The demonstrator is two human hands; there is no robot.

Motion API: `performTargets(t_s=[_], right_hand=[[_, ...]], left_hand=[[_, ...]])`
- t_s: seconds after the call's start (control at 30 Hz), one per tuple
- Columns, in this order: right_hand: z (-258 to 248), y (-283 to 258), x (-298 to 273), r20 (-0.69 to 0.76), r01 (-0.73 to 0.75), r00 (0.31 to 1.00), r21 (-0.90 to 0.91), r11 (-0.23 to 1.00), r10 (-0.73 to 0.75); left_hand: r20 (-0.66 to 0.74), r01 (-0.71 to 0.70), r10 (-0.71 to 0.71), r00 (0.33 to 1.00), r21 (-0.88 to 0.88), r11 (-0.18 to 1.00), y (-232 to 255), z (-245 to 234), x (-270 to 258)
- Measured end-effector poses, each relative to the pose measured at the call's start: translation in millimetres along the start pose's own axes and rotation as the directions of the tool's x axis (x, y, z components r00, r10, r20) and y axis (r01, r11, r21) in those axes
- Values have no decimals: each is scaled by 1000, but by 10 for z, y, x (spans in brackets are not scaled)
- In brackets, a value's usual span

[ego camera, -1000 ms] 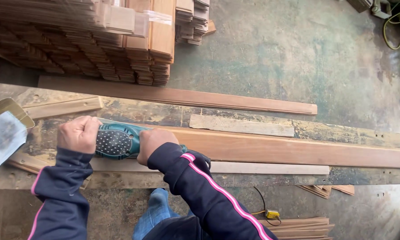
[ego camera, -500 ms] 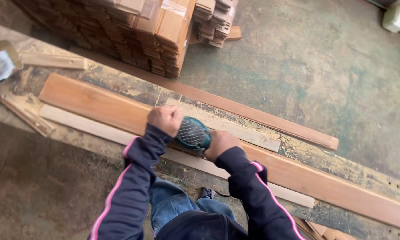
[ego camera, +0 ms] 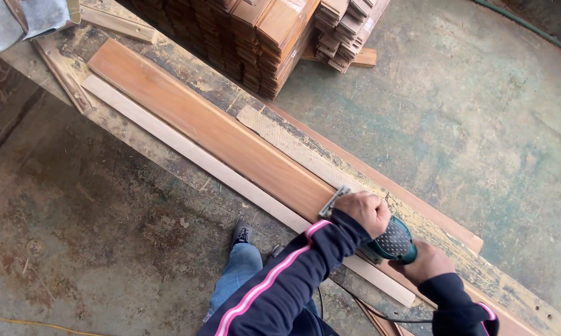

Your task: Sanding long wooden planks using an orbital sander in a woodworking shop.

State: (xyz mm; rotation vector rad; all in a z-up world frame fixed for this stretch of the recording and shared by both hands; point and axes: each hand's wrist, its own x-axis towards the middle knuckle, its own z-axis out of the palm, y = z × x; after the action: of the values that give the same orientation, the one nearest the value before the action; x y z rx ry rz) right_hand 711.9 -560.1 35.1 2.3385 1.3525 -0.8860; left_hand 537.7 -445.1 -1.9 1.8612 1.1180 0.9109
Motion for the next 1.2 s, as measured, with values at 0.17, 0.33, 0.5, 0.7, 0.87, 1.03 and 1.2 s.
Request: performTargets(t_s=[0.17,0.33,0.5,0.7,0.87,1.03,1.2], right_hand=[[133,562,52,-8,-10,1000,-32,999,10],[48,410,-1,-31,-42,999,-31,999,41],[47,75,165,-57,61,996,-32,998,-63],[-182,-697,279,-56,162,985,-23,987,-163],[-383,-1381,333,-67,198,977,-39,979,-201],[-571,-2029,354,-25,202,979,-29,979,-202],[-533,-2312,417,-34,307,952,43,951,-306]], left_hand=[[-16,49,-49,999,2,999,258,334,-152],[9,46,-46,999,1,999,192,342,-103],[-19,17,-17,1000,-1,1000,-22,-31,59],[-39,18,-16,999,46,999,-461,-505,293],[-22,26,-25,999,59,998,-698,-1058,497],[59,120,-124,991,75,990,-938,-1584,697],[-47,22,-16,999,130,991,-1067,-1893,755]])
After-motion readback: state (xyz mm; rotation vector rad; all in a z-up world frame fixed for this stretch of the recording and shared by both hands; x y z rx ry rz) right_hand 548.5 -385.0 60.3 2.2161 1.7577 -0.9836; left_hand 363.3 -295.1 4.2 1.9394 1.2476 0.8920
